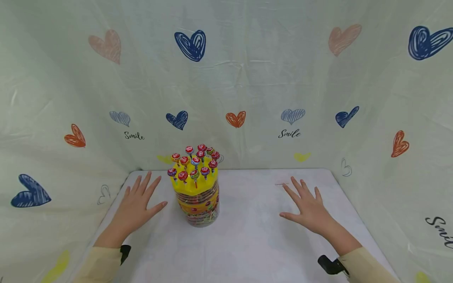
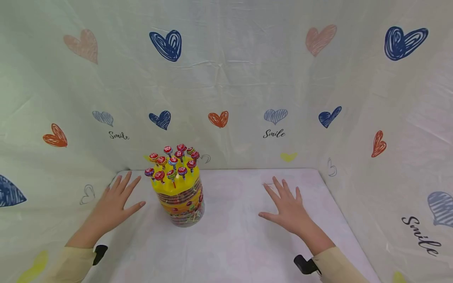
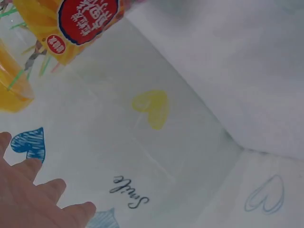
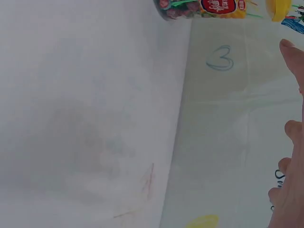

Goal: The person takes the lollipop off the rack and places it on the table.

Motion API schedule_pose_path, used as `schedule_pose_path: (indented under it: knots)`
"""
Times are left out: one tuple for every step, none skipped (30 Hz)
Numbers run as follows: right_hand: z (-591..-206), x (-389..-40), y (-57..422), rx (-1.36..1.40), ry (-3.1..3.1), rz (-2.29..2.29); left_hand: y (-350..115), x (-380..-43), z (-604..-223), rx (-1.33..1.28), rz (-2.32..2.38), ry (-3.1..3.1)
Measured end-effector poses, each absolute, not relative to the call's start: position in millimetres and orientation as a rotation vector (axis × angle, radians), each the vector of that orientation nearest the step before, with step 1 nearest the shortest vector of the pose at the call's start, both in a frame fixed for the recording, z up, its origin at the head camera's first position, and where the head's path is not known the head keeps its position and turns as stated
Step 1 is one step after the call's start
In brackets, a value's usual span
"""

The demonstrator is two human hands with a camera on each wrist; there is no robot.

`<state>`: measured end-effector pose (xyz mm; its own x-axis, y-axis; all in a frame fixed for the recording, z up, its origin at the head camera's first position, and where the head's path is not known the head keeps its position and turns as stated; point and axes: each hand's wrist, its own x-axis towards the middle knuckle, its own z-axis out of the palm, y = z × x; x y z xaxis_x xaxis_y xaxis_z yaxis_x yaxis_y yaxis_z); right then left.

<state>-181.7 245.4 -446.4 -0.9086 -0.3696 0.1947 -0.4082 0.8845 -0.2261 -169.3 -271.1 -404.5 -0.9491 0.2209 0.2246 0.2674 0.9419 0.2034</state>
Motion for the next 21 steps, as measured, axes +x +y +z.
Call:
schedule_pose_path:
  knots:
    - [-445, -182, 243, 0.606, -2.910, 0.429, -269, -170, -403, -0.364, -0.371, -2.904]
    - [-443, -183, 241, 0.609, -2.912, 0.468, -267, -171, -401, -0.362, -0.404, -2.906]
    - [-441, -183, 238, 0.613, -2.914, 0.506, -266, -172, -399, -0.359, -0.443, -2.911]
    - [-439, -184, 235, 0.617, -2.916, 0.545, -264, -173, -397, -0.360, -0.487, -2.912]
    - [-437, -184, 233, 0.622, -2.913, 0.579, -262, -174, -396, -0.360, -0.535, -2.913]
    - [-435, -184, 230, 0.629, -2.907, 0.621, -261, -175, -395, -0.357, -0.578, -2.914]
    - [-432, -184, 227, 0.639, -2.898, 0.665, -259, -176, -394, -0.356, -0.630, -2.913]
    - [-430, -185, 225, 0.645, -2.891, 0.699, -258, -176, -393, -0.354, -0.682, -2.907]
    - [-428, -185, 222, 0.654, -2.883, 0.736, -256, -177, -392, -0.350, -0.729, -2.904]
    - [-427, -186, 219, 0.661, -2.878, 0.767, -255, -178, -392, -0.345, -0.770, -2.898]
    - [-426, -187, 217, 0.669, -2.871, 0.802, -253, -179, -391, -0.339, -0.811, -2.891]
    - [-424, -188, 214, 0.674, -2.866, 0.833, -252, -180, -391, -0.336, -0.853, -2.881]
    - [-424, -189, 211, 0.678, -2.860, 0.863, -250, -181, -391, -0.335, -0.894, -2.868]
    - [-424, -191, 207, 0.681, -2.854, 0.887, -248, -182, -391, -0.330, -0.942, -2.853]
    - [-423, -193, 204, 0.684, -2.846, 0.921, -245, -184, -391, -0.325, -0.984, -2.838]
    - [-423, -195, 200, 0.690, -2.834, 0.959, -243, -185, -391, -0.319, -1.031, -2.823]
    - [-422, -197, 196, 0.696, -2.818, 1.012, -240, -187, -392, -0.311, -1.073, -2.806]
    - [-421, -199, 192, 0.700, -2.801, 1.062, -238, -189, -392, -0.297, -1.114, -2.790]
    - [-421, -200, 188, 0.708, -2.782, 1.116, -235, -190, -393, -0.283, -1.154, -2.772]
    - [-420, -201, 183, 0.717, -2.762, 1.182, -232, -191, -394, -0.265, -1.199, -2.756]
    - [-420, -202, 179, 0.723, -2.741, 1.253, -229, -193, -396, -0.248, -1.236, -2.741]
